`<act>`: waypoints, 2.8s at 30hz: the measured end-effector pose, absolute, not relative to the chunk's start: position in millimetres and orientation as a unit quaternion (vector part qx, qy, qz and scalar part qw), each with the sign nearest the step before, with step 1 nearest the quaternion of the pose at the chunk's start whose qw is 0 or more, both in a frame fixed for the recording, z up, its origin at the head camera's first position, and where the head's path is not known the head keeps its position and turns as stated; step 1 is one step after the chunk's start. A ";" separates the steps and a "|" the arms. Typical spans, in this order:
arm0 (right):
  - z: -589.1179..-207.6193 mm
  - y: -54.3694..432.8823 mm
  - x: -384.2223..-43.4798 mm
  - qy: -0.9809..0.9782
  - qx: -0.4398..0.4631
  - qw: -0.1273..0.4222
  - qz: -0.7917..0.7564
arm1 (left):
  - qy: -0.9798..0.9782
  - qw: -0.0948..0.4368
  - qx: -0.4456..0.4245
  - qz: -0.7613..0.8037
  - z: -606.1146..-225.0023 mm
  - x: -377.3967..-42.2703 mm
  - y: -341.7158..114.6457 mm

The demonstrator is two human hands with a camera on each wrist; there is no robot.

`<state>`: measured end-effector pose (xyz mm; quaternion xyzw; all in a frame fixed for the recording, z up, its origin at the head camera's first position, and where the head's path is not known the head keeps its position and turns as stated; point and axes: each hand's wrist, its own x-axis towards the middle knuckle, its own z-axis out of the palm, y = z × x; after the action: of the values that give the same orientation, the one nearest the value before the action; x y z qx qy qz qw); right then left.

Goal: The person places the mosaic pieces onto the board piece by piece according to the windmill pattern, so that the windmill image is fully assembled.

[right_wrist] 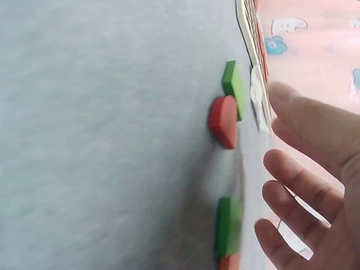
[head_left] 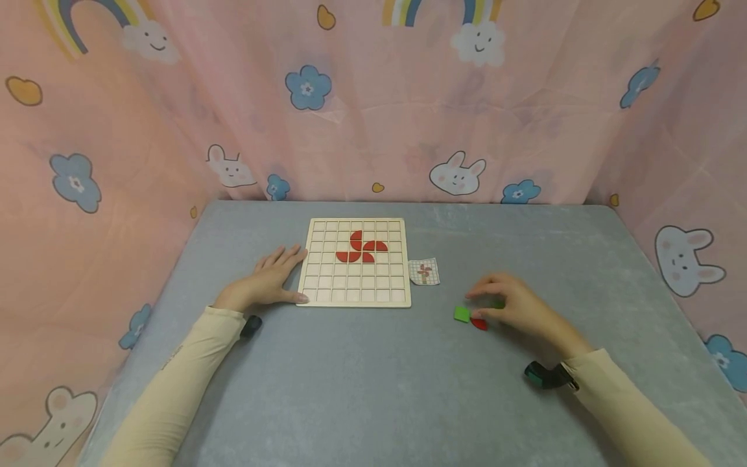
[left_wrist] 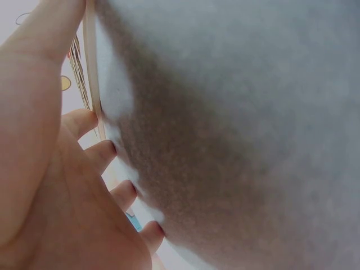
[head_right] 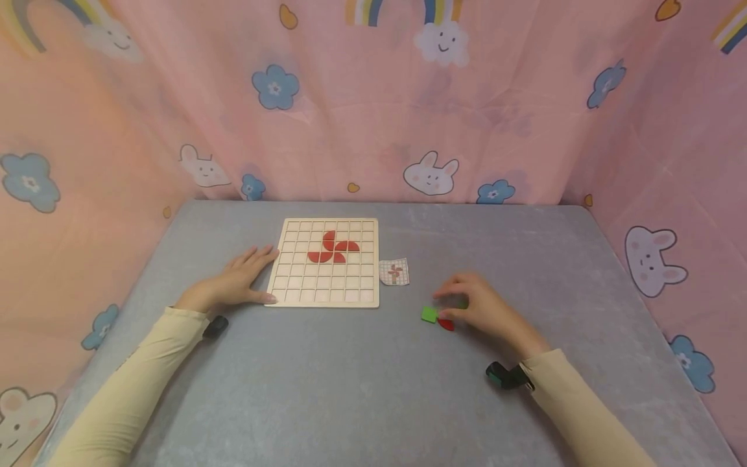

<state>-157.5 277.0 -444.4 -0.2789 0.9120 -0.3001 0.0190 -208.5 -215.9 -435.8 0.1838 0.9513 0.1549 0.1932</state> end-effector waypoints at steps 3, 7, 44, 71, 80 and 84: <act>-447.2 282.9 -149.9 0.915 -0.276 0.025 -0.292 | 0.951 0.193 0.185 0.155 -435.5 -208.5 -215.6; -451.1 288.6 -142.0 0.921 -0.254 0.034 -0.294 | 0.951 0.195 0.184 0.157 -434.7 -208.0 -214.7; -458.0 298.1 -142.6 0.925 -0.233 0.048 -0.295 | 0.952 0.188 0.188 0.155 -435.8 -207.6 -217.4; -446.7 297.4 -154.2 0.926 -0.279 0.029 -0.255 | 0.950 0.202 0.182 0.153 -436.3 -208.8 -216.2; -451.6 290.3 -142.4 0.939 -0.205 0.033 -0.273 | 0.950 0.198 0.183 0.155 -437.4 -209.3 -215.7; -457.3 284.3 -139.7 0.944 -0.192 0.012 -0.269 | 0.951 0.196 0.183 0.154 -436.4 -209.0 -215.8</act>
<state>-139.7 284.3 -457.3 -0.1922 0.9436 -0.2695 0.0116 -209.0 -215.8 -436.4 0.1831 0.9510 0.1536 0.1960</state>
